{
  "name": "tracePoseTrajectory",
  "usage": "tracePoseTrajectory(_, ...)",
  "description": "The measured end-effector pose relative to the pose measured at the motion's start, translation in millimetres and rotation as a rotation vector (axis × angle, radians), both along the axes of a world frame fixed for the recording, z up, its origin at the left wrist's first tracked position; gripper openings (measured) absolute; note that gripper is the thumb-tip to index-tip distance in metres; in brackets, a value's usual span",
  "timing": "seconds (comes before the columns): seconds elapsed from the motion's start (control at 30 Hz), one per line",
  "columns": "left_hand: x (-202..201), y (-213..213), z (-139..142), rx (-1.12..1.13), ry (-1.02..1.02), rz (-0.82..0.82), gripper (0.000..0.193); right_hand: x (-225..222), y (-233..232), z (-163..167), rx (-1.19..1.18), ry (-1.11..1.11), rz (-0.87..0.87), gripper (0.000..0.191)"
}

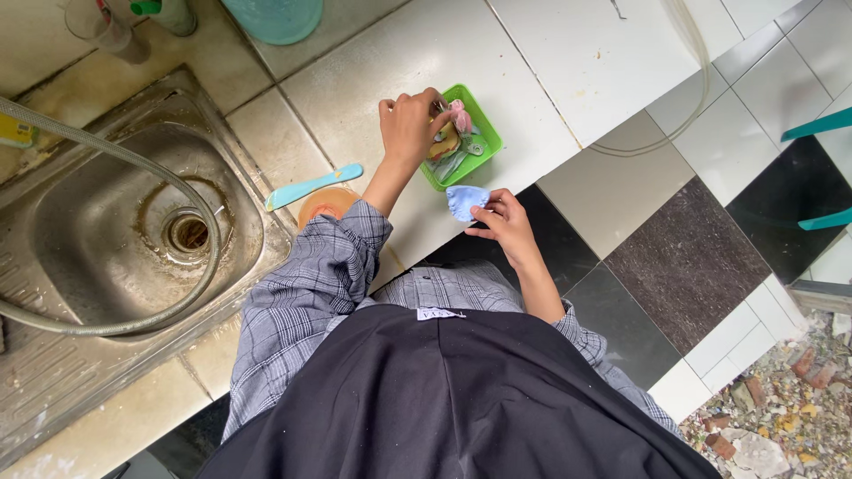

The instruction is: The person holds a blue dental impression against a benchtop model trimmer, grinding its edge. They then carry the impression to a sink counter, pick a stone dental model from a green basket, fit it into the impression, and use a metal spatula tool to trim and clean the model's edges while turning it over repeatedly.

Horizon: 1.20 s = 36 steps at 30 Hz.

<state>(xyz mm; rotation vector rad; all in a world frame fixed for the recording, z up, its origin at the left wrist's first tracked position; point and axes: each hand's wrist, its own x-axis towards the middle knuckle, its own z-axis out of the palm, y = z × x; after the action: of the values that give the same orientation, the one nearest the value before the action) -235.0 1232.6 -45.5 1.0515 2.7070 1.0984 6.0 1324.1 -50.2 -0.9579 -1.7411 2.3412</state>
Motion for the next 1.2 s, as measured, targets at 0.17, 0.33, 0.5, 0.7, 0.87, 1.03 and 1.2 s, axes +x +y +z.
tracePoseTrajectory(0.17,1.6,-2.6,2.3,0.224,-0.227,-0.004,0.019,-11.8,22.9,6.9,0.084,0.129,-0.071,0.024)
tracePoseTrajectory(0.33,15.6,-18.0,-2.6,0.543,-0.476,0.022,0.014,-25.7,44.7,21.1,0.114,0.2,-0.202,0.023)
tracePoseTrajectory(0.5,12.6,-30.5,-8.0,0.727,-0.71,-0.015,0.018,-30.2,53.3,20.2,-0.214,0.365,-0.155,0.03)
tracePoseTrajectory(0.7,7.6,-43.5,5.3,0.805,-1.037,-0.017,0.018,-31.6,54.0,14.6,-0.319,0.479,-0.083,0.069)
tracePoseTrajectory(0.87,10.0,-43.8,12.8,0.83,-1.056,0.028,0.018,-29.8,53.7,22.5,-0.249,0.471,-0.03,0.08)
tracePoseTrajectory(1.03,14.2,-38.4,-0.7,0.874,-0.967,0.05,0.019,-35.8,46.5,35.5,-0.231,0.348,0.009,0.082)
tracePoseTrajectory(1.2,22.8,-25.2,-19.9,0.885,-0.911,0.085,0.017,-43.7,39.3,56.5,-0.022,0.268,0.048,0.075)
